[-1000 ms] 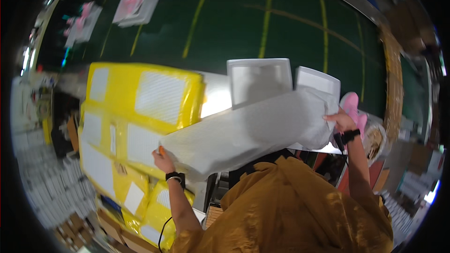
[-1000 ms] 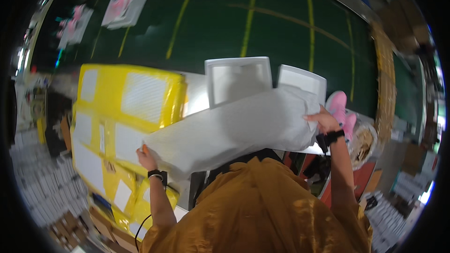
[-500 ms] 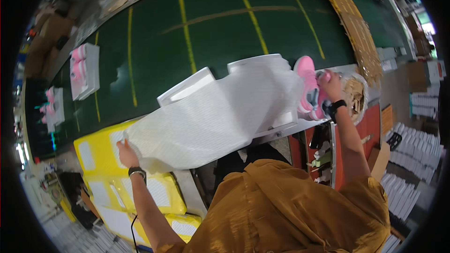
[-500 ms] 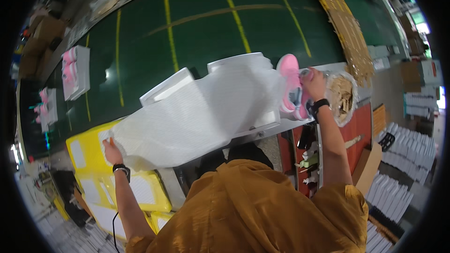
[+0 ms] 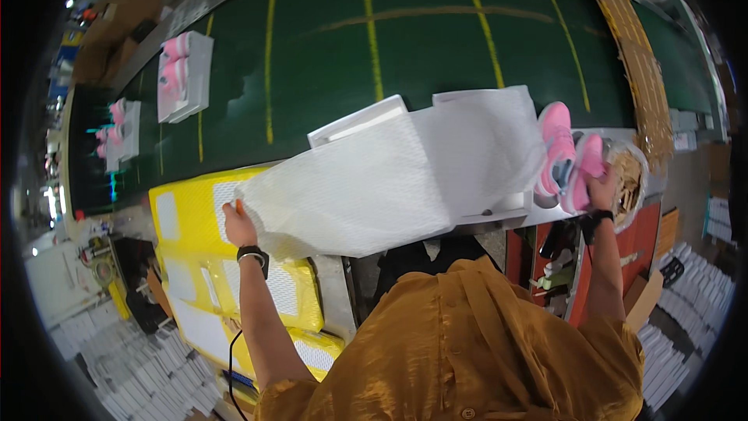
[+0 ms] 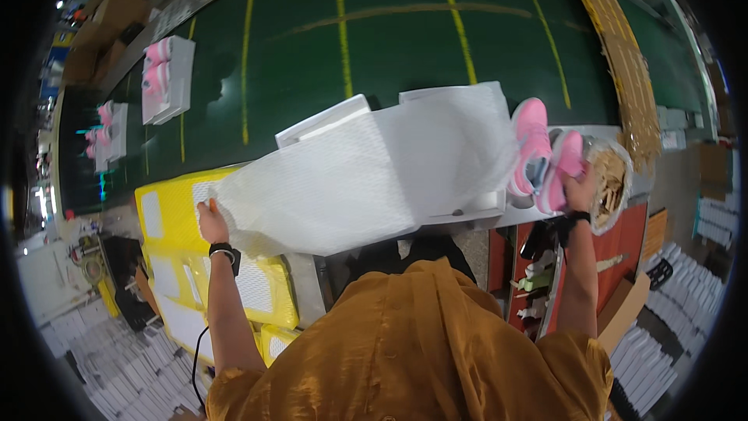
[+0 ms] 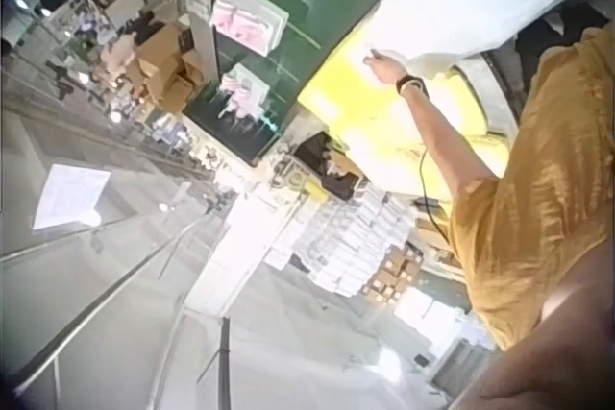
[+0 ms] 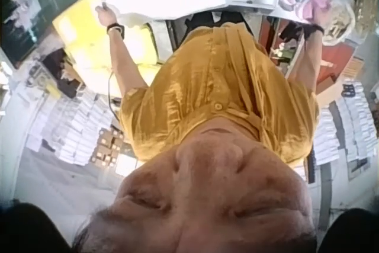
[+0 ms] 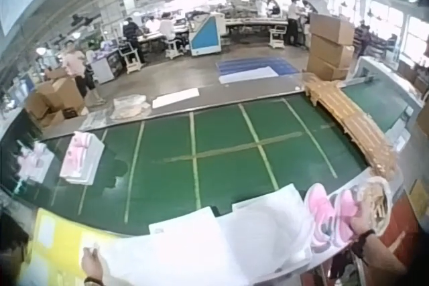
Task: The person packs shoes by removing them from a box, wrapping each shoe individually in paper, and placing them back into the box before closing the lid and returning it to the conveyor.
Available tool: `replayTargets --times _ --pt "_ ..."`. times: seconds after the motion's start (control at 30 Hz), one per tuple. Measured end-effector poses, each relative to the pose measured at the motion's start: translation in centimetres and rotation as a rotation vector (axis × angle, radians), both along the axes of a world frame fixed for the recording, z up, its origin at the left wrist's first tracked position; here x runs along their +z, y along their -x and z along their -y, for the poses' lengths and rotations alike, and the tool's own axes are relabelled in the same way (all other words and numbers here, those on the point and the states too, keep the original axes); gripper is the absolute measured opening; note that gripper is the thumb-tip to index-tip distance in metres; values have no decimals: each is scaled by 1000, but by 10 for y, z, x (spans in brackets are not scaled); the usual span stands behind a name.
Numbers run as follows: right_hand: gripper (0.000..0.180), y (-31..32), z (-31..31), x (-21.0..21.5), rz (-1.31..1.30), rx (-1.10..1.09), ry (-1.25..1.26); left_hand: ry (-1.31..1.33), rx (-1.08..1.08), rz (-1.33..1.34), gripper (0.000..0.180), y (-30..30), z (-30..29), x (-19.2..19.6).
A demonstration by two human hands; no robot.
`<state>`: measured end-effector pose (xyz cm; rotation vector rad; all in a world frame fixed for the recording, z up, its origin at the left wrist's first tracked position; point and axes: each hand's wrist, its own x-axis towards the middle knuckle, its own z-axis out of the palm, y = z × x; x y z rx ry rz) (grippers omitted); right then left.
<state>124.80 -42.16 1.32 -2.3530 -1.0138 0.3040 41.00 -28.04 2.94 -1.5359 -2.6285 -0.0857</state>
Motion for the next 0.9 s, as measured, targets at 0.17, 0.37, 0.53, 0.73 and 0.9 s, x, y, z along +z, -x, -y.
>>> replayTargets --times 0.17,0.37,0.53,0.73,0.9 --pt "48 67 -29 94 -258 147 -476 -5 -8 48 29 8 8 8" --pt "55 295 -85 113 -1158 387 61 -57 6 84 26 18 6 5" --pt "58 435 -114 11 -1336 608 39 -75 -78 330 33 29 -3 29" --pt "61 442 -127 -30 -1398 663 49 -5 -71 2135 71 14 17 103" --pt "63 441 -129 -33 -1575 495 315 -60 59 1907 72 -10 79 38"
